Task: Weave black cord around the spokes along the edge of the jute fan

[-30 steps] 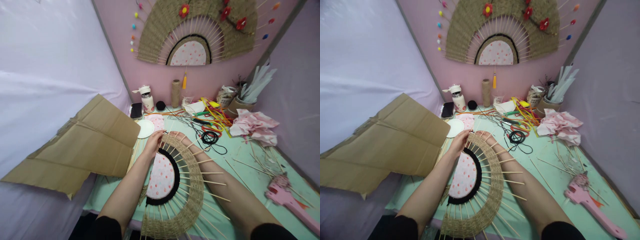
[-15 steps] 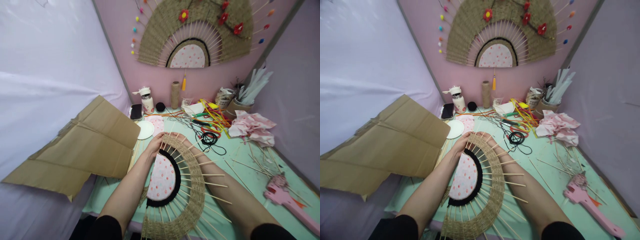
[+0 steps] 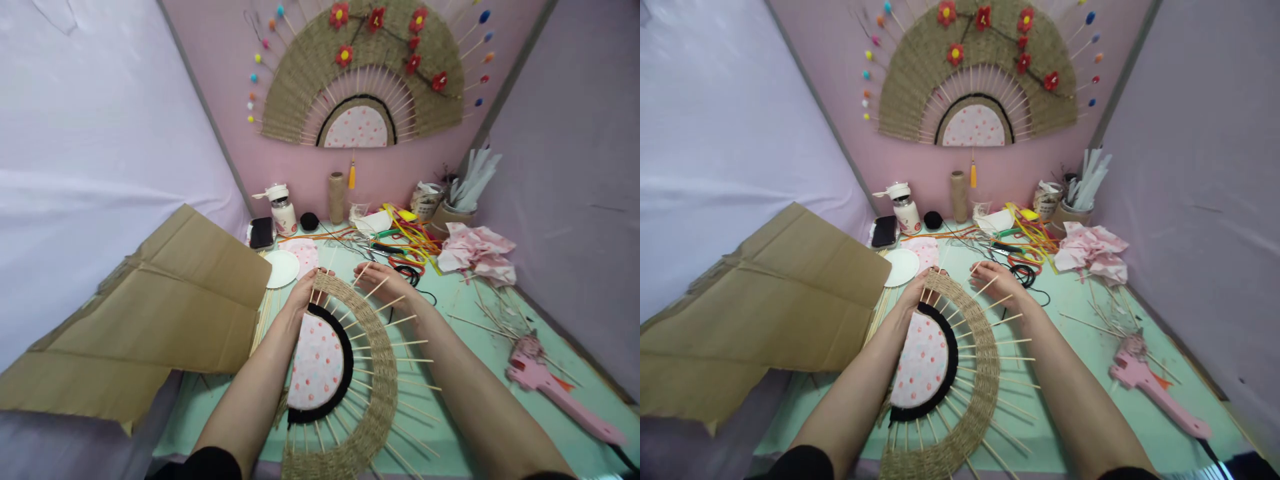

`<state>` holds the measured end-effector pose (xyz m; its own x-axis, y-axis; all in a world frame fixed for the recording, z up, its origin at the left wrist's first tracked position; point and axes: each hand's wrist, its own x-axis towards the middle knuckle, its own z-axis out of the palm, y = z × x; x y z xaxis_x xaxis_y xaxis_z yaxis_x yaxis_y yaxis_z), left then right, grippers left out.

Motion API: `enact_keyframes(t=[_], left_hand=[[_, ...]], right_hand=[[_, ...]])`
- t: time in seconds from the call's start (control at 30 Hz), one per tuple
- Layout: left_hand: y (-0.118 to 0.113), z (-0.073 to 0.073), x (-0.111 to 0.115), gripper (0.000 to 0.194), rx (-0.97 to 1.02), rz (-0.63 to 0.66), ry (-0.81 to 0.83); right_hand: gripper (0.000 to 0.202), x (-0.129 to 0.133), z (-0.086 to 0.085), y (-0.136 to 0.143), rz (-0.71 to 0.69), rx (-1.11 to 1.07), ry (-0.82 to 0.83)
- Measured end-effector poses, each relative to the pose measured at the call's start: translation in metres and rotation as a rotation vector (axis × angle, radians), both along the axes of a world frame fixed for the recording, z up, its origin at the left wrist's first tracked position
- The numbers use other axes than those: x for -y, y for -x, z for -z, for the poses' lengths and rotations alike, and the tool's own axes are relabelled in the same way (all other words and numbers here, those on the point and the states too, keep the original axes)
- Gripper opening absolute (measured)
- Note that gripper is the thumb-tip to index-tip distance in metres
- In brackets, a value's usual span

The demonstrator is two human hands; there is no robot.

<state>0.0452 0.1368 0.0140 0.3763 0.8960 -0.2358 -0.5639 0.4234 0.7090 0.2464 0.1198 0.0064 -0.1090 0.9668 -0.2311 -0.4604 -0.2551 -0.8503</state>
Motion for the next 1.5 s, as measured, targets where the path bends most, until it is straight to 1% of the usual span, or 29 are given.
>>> enact_keyframes(t=[0.1,0.17,0.23,0.3,0.37,0.4,0.43,0.47,0.53,0.6,0.67,0.73,0.8,0.83,0.9,0.97,1.0,1.1,1.13,1.23,1.33,1.43,1.5], left_hand=[[-0.002,-0.004,-0.002,0.018,0.020,0.037,-0.012],[-0.004,-0.004,-0.003,0.016,0.035,0.076,-0.010],[-0.004,-0.002,-0.003,0.013,0.050,0.108,-0.007],[-0.004,0.001,-0.004,0.008,0.022,0.053,0.015],[-0.004,0.003,-0.006,0.002,0.025,0.043,0.051],[-0.005,0.003,-0.007,0.005,0.027,0.028,0.066],[-0.005,0.003,-0.008,0.010,0.004,0.008,0.100],[-0.006,0.001,-0.008,0.013,-0.017,-0.007,0.126],[-0.007,-0.005,-0.005,0.018,-0.069,-0.034,0.173],[-0.009,-0.012,0.000,0.019,-0.099,-0.066,0.203],[-0.010,-0.016,0.004,0.018,-0.095,-0.093,0.224],[-0.009,-0.017,0.006,0.018,-0.057,-0.098,0.242],[-0.008,-0.014,0.006,0.019,0.002,-0.072,0.248],[-0.007,-0.012,0.006,0.018,0.031,-0.055,0.242],[-0.006,-0.006,0.005,0.014,0.067,-0.033,0.222],[-0.006,-0.001,0.004,0.008,0.081,-0.025,0.206],[-0.006,0.001,0.004,0.006,0.086,-0.022,0.205],[-0.007,0.005,0.004,0.004,0.154,0.012,0.170],[-0.007,0.005,0.005,0.005,0.172,0.038,0.170],[-0.006,0.004,0.007,0.007,0.176,0.051,0.190],[-0.006,0.001,0.009,0.007,0.176,0.017,0.206],[-0.006,-0.001,0.012,0.009,0.180,-0.007,0.220],[-0.007,-0.001,0.013,0.011,0.187,-0.008,0.224]], right_hand=[[0.019,0.019,-0.004,-0.019,0.130,0.148,-0.001],[0.020,0.044,-0.012,-0.031,0.265,0.335,-0.062],[0.022,0.078,-0.023,-0.045,0.384,0.593,-0.145],[0.023,0.118,-0.034,-0.063,0.439,0.858,-0.202],[0.021,0.157,-0.039,-0.086,0.533,1.120,-0.239],[0.021,0.176,-0.039,-0.099,0.591,1.272,-0.213],[0.022,0.192,-0.036,-0.113,0.610,1.417,-0.152],[0.024,0.207,-0.031,-0.126,0.599,1.560,-0.072],[0.029,0.228,-0.017,-0.149,0.495,1.761,0.092],[0.034,0.237,-0.001,-0.163,0.353,1.850,0.147],[0.037,0.238,0.012,-0.170,0.306,1.895,0.167],[0.036,0.236,0.018,-0.172,0.313,1.911,0.172],[0.034,0.235,0.018,-0.172,0.318,1.903,0.150],[0.033,0.235,0.014,-0.171,0.325,1.892,0.123],[0.033,0.234,0.001,-0.168,0.370,1.845,0.036],[0.033,0.230,-0.018,-0.160,0.420,1.734,-0.064],[0.034,0.226,-0.029,-0.154,0.417,1.650,-0.101],[0.037,0.203,-0.060,-0.132,0.386,1.364,-0.145],[0.036,0.193,-0.068,-0.124,0.374,1.299,-0.129],[0.038,0.153,-0.082,-0.101,0.303,1.106,-0.145],[0.041,0.112,-0.090,-0.074,0.171,0.910,-0.208],[0.041,0.081,-0.101,-0.040,0.040,0.832,-0.221],[0.041,0.069,-0.109,-0.017,-0.047,0.843,-0.248]])
